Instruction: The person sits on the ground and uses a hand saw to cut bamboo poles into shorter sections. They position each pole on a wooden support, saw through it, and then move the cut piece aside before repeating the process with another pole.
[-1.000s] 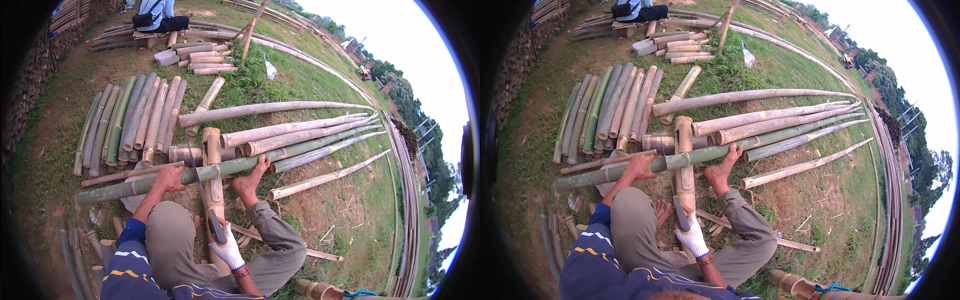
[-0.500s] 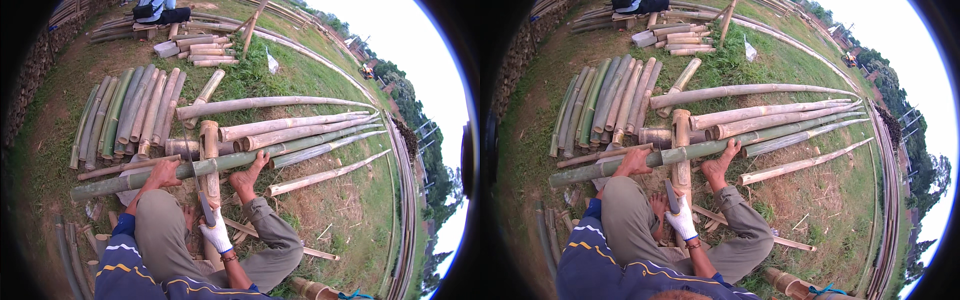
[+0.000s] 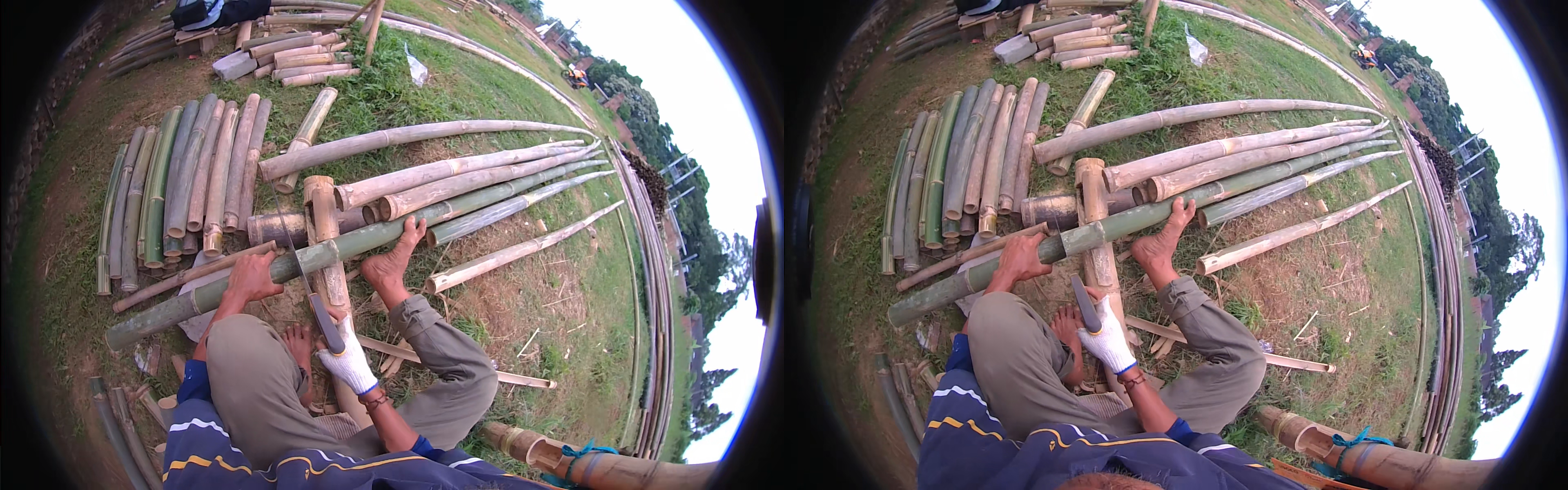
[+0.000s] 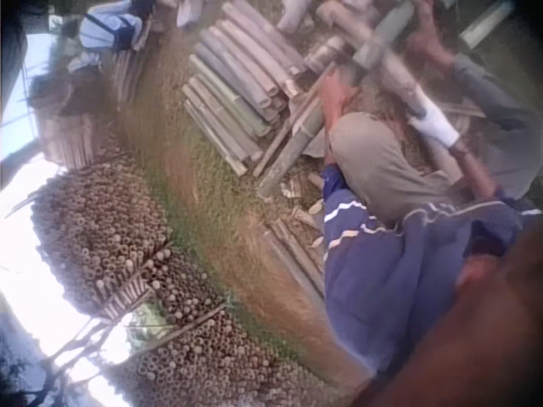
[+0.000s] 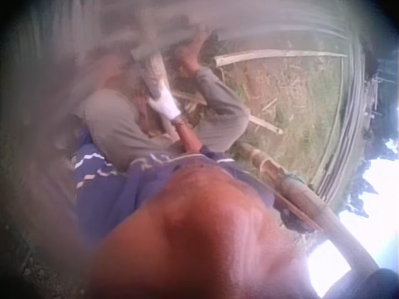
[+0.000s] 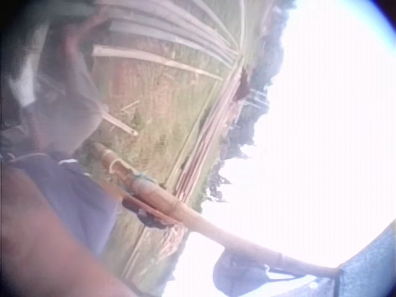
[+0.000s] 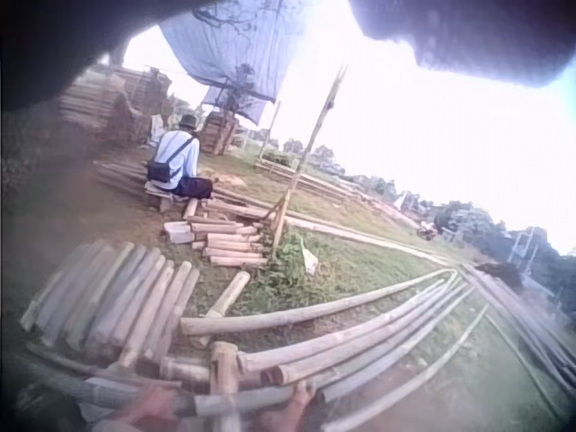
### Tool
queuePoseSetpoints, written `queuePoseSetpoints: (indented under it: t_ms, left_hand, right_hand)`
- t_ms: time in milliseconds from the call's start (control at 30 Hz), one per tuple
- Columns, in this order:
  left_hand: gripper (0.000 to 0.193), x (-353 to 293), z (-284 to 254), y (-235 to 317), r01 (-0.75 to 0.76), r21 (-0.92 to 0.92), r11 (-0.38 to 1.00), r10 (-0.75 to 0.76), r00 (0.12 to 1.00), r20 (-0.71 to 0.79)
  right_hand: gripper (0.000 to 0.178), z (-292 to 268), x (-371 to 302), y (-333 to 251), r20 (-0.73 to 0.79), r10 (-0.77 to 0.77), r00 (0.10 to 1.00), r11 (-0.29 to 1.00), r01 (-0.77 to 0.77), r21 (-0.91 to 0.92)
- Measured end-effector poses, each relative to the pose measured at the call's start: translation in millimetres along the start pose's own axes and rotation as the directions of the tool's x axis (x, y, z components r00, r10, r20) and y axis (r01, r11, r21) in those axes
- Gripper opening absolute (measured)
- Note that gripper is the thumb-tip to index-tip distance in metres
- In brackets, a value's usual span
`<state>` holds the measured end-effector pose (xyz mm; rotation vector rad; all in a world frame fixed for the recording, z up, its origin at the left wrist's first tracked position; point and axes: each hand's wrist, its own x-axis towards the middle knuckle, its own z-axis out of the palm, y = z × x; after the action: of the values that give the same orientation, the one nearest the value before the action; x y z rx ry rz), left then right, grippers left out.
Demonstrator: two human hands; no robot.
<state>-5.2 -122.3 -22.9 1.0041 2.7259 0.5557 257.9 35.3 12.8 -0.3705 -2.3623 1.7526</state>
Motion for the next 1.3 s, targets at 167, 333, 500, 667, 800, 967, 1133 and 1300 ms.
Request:
queuePoseSetpoints:
  t_ms: [167, 333, 500, 667, 800, 967, 1133, 1300]
  left_hand:
    - [0.062, -2.2, -2.9, -1.6, -0.025, -0.087, 0.996, 0.018, 0.997, -0.081]
    - [0.061, -6.5, -1.9, 1.4, 0.021, -0.05, 0.999, -0.021, 1.0, -0.007]
    - [0.06, -9.5, -1.0, -5.9, 0.016, -0.016, 1.0, -0.017, 0.998, -0.068]
    - [0.071, 6.1, -4.3, 4.3, -0.008, -0.057, 0.998, 0.009, 1.0, 0.024]
    - [0.073, -6.0, -9.3, 6.4, 0.032, -0.052, 0.998, -0.034, 0.999, -0.041]
    - [0.06, -17.0, -4.5, -7.1, 0.004, -0.072, 0.997, -0.008, 0.998, -0.055]
    - [0.07, -5.6, 6.0, -5.4, 0.011, 0.044, 0.999, -0.011, 1.0, 0.004]
    - [0.071, -3.9, 1.1, -15.2, -0.06, 0.028, 0.998, 0.062, 0.996, -0.071]
  right_hand:
    - [0.076, -11.9, -33.5, -28.9, 0.024, 0.111, 0.993, 0.993, -0.11, -0.038]
    - [0.074, -49.1, -202.7, -45.8, 0.009, 0.32, 0.947, 0.947, -0.32, -0.042]
    - [0.073, -35.3, -90.7, -28.9, 0.078, 0.215, 0.973, 0.976, -0.212, -0.051]
    - [0.084, 2.2, -5.1, 24.8, -0.09, -0.195, 0.977, 0.977, 0.185, -0.108]
    - [0.082, -13.6, -62.7, -26.1, 0.007, 0.111, 0.994, 0.993, -0.11, -0.036]
    - [0.076, -71.8, -202.1, -66.2, 0.084, 0.419, 0.904, 0.908, -0.419, -0.015]
    - [0.072, -32.6, -78.4, -15.5, -0.029, 0.025, 0.999, 0.972, -0.031, -0.232]
    - [0.07, 5.6, 11.5, 21.0, -0.022, -0.183, 0.983, 0.969, 0.177, -0.172]
